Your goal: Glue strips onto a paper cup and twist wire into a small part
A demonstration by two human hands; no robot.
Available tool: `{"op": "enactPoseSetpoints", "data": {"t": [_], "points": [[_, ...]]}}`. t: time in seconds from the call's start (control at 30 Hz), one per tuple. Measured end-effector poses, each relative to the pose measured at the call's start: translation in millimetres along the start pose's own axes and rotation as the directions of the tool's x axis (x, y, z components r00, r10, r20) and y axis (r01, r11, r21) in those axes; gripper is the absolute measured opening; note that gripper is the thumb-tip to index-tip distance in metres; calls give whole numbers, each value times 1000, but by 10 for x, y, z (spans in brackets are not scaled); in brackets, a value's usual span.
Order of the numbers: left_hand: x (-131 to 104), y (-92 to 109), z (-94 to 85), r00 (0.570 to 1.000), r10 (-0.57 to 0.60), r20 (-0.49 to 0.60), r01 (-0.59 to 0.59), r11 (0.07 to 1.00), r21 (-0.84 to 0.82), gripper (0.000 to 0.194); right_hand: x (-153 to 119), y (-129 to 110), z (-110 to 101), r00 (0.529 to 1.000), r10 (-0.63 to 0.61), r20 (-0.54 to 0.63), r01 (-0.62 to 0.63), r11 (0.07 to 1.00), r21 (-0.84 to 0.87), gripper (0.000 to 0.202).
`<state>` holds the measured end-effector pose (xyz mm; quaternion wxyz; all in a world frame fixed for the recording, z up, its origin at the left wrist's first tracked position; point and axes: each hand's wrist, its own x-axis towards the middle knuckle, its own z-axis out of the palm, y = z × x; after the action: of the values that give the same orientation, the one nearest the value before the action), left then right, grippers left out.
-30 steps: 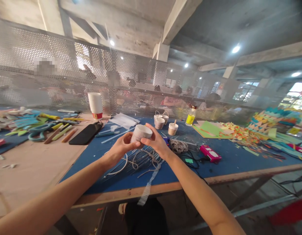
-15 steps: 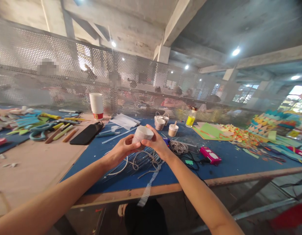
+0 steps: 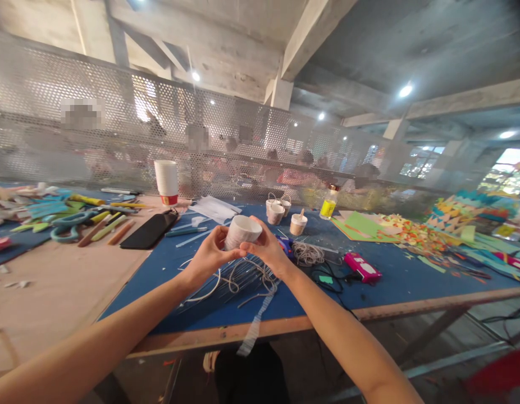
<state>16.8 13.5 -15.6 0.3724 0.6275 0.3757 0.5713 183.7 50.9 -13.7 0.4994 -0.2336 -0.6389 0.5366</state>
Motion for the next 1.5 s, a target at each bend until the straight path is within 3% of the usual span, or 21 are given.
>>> {"op": "enactPoseSetpoints", "data": {"t": [0.2, 0.33, 0.5, 0.67, 1.0, 1.17, 1.27, 1.5], "points": [[-4, -126, 6, 999, 37, 1, -37, 999, -8, 50, -3, 88, 18, 999, -44, 16, 44, 999, -23, 101], [-24, -148, 16, 998, 55, -2, -55, 998, 6, 49, -30, 112, 14, 994, -111, 24, 113, 984, -136, 103], [0, -184, -1, 997, 65, 40, -60, 992, -114, 56, -74, 71, -6, 975, -218, 45, 221, 921, -321, 104], [2, -95, 2, 996, 32, 78, -16, 980, -198, 61, -84, 33, -27, 955, -284, 89, 296, 880, -372, 99], [3, 19, -49, 986, -28, 163, 69, 966, -251, 68, -60, -65, -101, 955, -250, 157, 287, 914, -288, 95], [-1, 69, -97, 946, -52, 320, 165, 926, -339, 64, -29, -104, -157, 965, -165, 205, 205, 959, -193, 90], [-2, 72, -128, 915, -66, 397, 222, 905, -362, 61, -23, -105, -147, 949, -127, 288, 169, 977, -127, 73], [5, 50, -133, 927, -71, 369, 211, 911, -354, 57, -23, -94, -109, 967, -135, 218, 165, 979, -122, 56]]}}
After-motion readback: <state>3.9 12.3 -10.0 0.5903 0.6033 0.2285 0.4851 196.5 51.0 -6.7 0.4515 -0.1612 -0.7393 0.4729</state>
